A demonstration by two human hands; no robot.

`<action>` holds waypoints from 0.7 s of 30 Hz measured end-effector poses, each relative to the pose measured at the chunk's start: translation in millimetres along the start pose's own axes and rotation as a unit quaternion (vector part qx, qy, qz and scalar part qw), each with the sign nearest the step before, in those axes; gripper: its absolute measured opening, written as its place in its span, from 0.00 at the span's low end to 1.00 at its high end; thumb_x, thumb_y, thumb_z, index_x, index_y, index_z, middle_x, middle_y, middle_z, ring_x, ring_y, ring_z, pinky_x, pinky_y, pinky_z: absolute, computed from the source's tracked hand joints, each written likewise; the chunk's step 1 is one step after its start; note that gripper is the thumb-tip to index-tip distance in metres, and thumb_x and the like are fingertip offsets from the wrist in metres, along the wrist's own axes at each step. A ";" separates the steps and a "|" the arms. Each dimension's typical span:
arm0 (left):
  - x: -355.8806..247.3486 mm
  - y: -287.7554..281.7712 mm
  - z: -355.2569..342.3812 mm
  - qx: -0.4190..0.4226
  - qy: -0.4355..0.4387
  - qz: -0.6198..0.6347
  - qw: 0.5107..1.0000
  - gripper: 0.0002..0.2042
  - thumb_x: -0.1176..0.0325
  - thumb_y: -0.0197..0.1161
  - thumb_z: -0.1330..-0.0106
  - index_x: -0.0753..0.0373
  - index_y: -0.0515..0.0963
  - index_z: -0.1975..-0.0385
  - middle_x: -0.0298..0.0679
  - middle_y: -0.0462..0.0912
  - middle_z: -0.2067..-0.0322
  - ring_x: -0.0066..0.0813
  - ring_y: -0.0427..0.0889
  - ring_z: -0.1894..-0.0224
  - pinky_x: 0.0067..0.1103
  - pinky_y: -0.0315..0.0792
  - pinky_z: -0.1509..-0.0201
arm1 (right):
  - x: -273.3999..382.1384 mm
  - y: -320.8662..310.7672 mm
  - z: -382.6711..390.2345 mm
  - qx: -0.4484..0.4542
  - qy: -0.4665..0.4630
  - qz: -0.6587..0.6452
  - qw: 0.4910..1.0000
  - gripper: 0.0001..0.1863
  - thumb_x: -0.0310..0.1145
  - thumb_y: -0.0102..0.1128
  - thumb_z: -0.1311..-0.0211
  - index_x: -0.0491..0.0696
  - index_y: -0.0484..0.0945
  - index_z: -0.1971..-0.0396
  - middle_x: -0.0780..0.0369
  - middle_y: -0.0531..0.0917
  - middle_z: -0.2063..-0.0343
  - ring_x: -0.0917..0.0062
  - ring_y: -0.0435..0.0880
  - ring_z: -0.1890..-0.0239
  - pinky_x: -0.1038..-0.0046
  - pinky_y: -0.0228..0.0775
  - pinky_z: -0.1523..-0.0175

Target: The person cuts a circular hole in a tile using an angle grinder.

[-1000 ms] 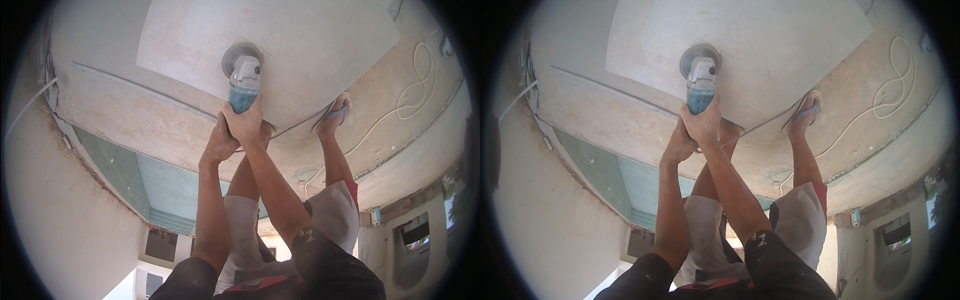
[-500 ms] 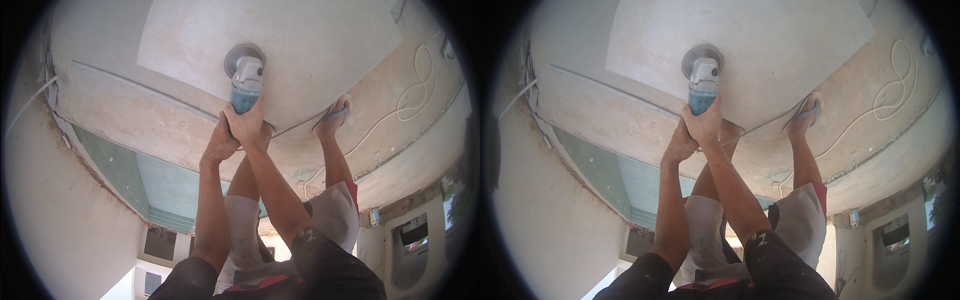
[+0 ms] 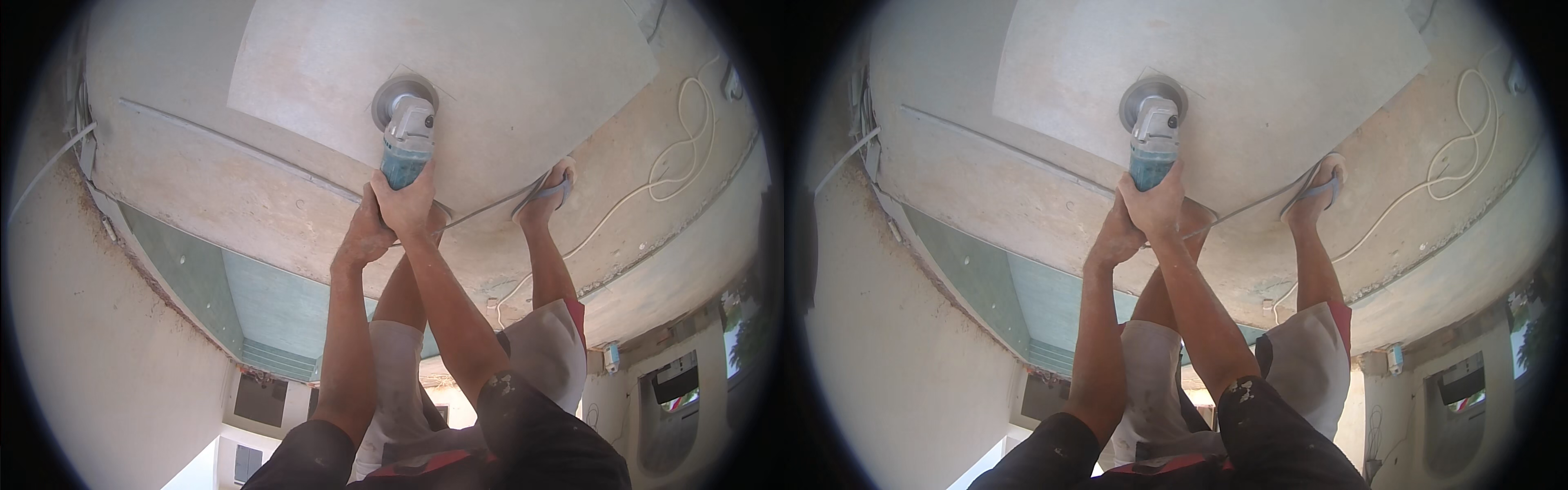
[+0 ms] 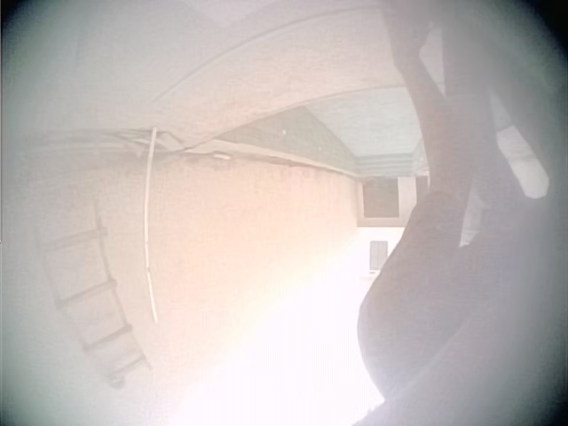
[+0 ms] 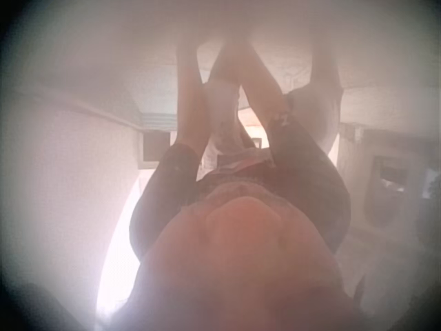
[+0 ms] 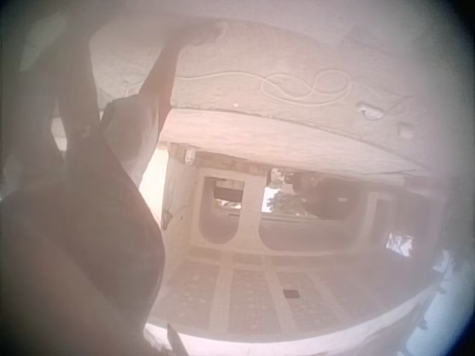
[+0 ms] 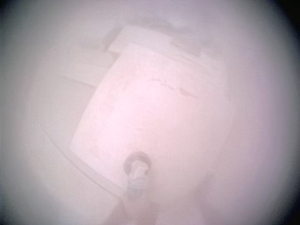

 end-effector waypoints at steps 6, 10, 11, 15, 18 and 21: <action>-3.7 -1.0 0.3 0.005 -0.025 -0.020 0.999 0.37 0.70 0.75 0.43 0.68 0.59 0.36 0.58 0.77 0.44 0.55 0.78 0.40 0.39 0.73 0.38 | 3.2 -0.6 -0.6 0.001 -0.011 -0.002 1.000 0.41 0.39 0.76 0.51 0.35 0.65 0.40 0.43 0.83 0.54 0.49 0.85 0.51 0.56 0.76 0.44; -5.7 -0.1 0.5 0.001 0.011 -0.012 1.000 0.38 0.68 0.74 0.41 0.68 0.58 0.34 0.59 0.77 0.44 0.56 0.78 0.39 0.39 0.72 0.38 | 3.2 -0.5 -1.2 0.006 0.001 0.009 1.000 0.42 0.40 0.75 0.50 0.34 0.65 0.41 0.41 0.83 0.54 0.48 0.84 0.51 0.56 0.76 0.44; -4.2 0.9 0.5 0.004 0.006 -0.010 1.000 0.39 0.68 0.75 0.41 0.68 0.57 0.34 0.59 0.77 0.44 0.56 0.78 0.39 0.39 0.72 0.38 | 2.7 -0.6 -1.9 0.005 -0.008 0.015 1.000 0.42 0.41 0.75 0.50 0.33 0.64 0.41 0.40 0.83 0.54 0.46 0.85 0.51 0.55 0.76 0.44; -1.9 3.9 0.6 0.009 0.010 -0.011 1.000 0.40 0.67 0.75 0.41 0.68 0.56 0.33 0.59 0.77 0.44 0.56 0.78 0.39 0.38 0.73 0.38 | 4.7 -1.8 -2.4 0.003 -0.027 0.028 0.999 0.42 0.42 0.75 0.50 0.33 0.63 0.42 0.39 0.83 0.56 0.43 0.85 0.52 0.52 0.76 0.46; -0.7 3.8 1.1 0.016 0.009 -0.009 1.000 0.41 0.67 0.75 0.41 0.68 0.55 0.32 0.60 0.77 0.42 0.56 0.78 0.38 0.38 0.73 0.37 | 6.7 -2.2 -0.4 0.009 -0.002 0.038 0.999 0.40 0.42 0.75 0.50 0.34 0.64 0.45 0.39 0.83 0.58 0.42 0.85 0.54 0.51 0.77 0.47; -3.9 5.3 1.9 0.030 -0.014 -0.012 0.999 0.43 0.67 0.74 0.41 0.69 0.54 0.31 0.60 0.76 0.41 0.56 0.77 0.38 0.38 0.73 0.37 | 10.8 -5.7 -1.1 0.000 -0.009 0.047 0.999 0.38 0.41 0.75 0.50 0.35 0.65 0.47 0.39 0.84 0.60 0.41 0.85 0.56 0.51 0.77 0.49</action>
Point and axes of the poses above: each hand's wrist, its own z-axis away from the middle knuckle, its own y-axis out of the palm, x = y × z, the point moved 8 cm from there along -z, towards the middle knuckle
